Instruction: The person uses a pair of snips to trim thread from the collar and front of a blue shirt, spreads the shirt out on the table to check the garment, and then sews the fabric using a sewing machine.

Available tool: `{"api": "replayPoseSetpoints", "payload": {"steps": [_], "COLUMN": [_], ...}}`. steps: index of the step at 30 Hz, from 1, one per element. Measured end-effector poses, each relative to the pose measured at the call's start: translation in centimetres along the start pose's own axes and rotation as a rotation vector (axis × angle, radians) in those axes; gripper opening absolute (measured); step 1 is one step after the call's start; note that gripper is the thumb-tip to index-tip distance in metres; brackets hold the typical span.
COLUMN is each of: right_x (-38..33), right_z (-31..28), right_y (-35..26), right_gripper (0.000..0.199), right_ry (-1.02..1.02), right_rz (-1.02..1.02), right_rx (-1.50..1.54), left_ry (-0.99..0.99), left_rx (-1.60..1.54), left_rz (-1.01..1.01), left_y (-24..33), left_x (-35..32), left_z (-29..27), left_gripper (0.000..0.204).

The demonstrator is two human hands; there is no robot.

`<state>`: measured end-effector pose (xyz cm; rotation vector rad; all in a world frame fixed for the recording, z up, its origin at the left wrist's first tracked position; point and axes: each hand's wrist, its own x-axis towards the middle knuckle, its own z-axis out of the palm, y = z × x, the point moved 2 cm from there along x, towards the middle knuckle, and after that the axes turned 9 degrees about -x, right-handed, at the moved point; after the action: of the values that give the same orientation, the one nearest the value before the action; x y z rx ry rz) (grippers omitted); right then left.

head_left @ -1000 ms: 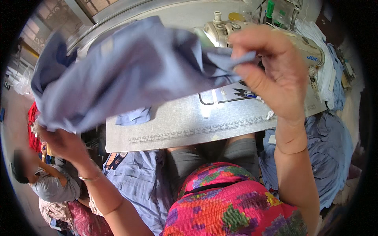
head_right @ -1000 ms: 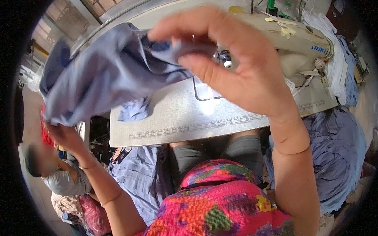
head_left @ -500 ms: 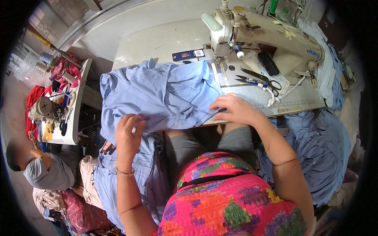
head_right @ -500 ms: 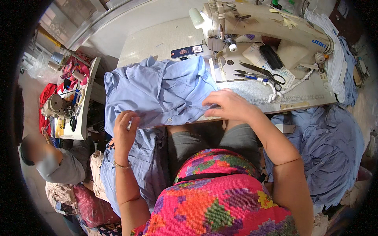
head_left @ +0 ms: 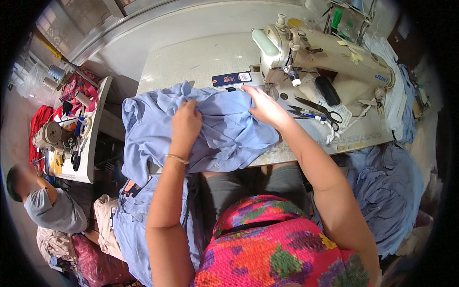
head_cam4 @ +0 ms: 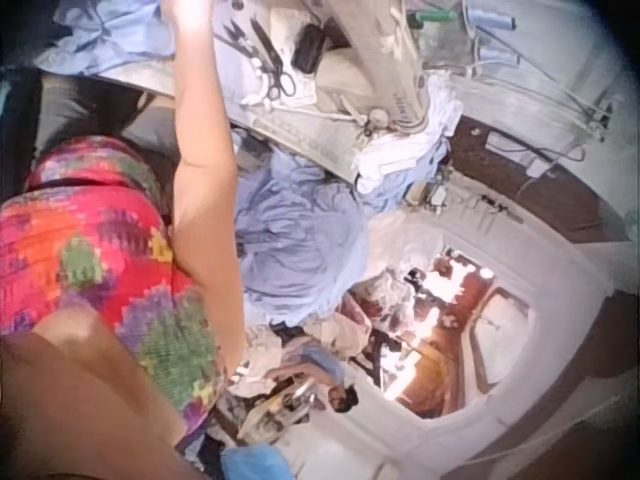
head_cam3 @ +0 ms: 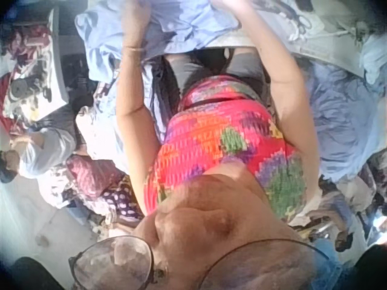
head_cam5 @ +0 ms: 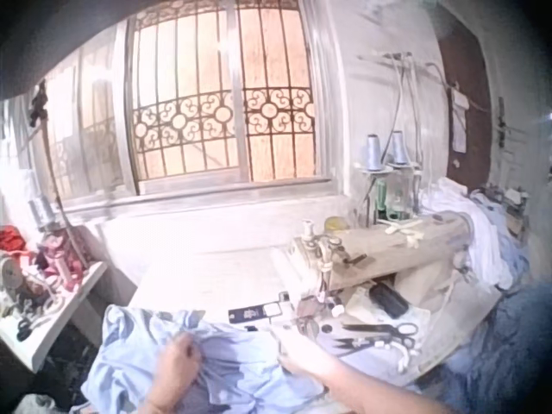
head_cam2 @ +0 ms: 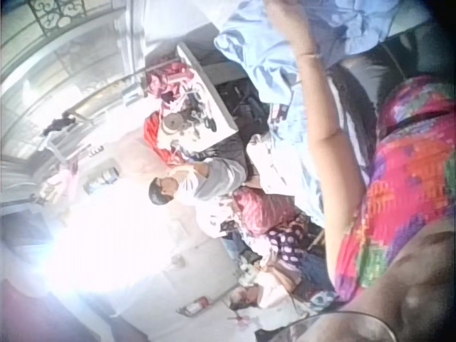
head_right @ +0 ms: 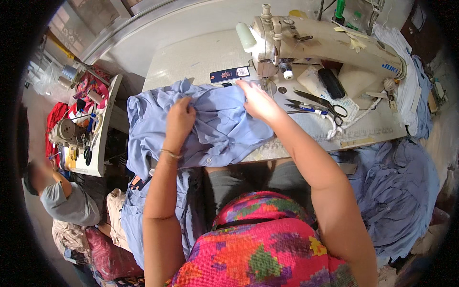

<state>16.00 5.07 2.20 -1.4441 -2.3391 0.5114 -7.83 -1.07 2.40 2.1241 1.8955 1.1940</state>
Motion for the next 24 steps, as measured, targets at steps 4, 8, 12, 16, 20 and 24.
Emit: {"api": "replayPoseSetpoints", "payload": {"steps": [4, 8, 12, 16, 20, 24], "right_x": [-2.0, -3.4, -5.7, -7.5, -9.5, -12.6], "right_z": [-0.1, -1.7, -4.1, -7.0, -12.2, -18.7], "right_y": [0.5, -1.7, -3.5, -4.7, -5.5, -6.8], "right_gripper": [0.062, 0.047, 0.033, 0.022, 0.023, 0.031], "right_ry": [-0.114, -0.106, 0.042, 0.185, 0.418, 0.778], "right_rz": [0.007, -0.024, -0.014, -0.393, -0.543, -0.416], "right_rx": [0.249, 0.312, 0.395, 0.495, 0.229, 0.069], "left_ry": [0.194, 0.268, 0.443, 0.522, 0.619, 0.682], "left_rx": [-0.533, -0.723, -0.468, -0.23, -0.128, 0.348], "left_rz": [-0.111, -0.103, 0.105, 0.246, 0.37, 0.832], "left_y": [2.1, 6.5, 7.9, 8.9, 12.4, 17.3], "left_x": [1.1, 0.3, -0.9, -2.3, -3.6, -3.5], "left_z": [-5.4, -10.2, -15.1, -20.2, -24.5, -28.3], "left_gripper": [0.017, 0.015, 0.015, 0.019, 0.019, 0.017]}}
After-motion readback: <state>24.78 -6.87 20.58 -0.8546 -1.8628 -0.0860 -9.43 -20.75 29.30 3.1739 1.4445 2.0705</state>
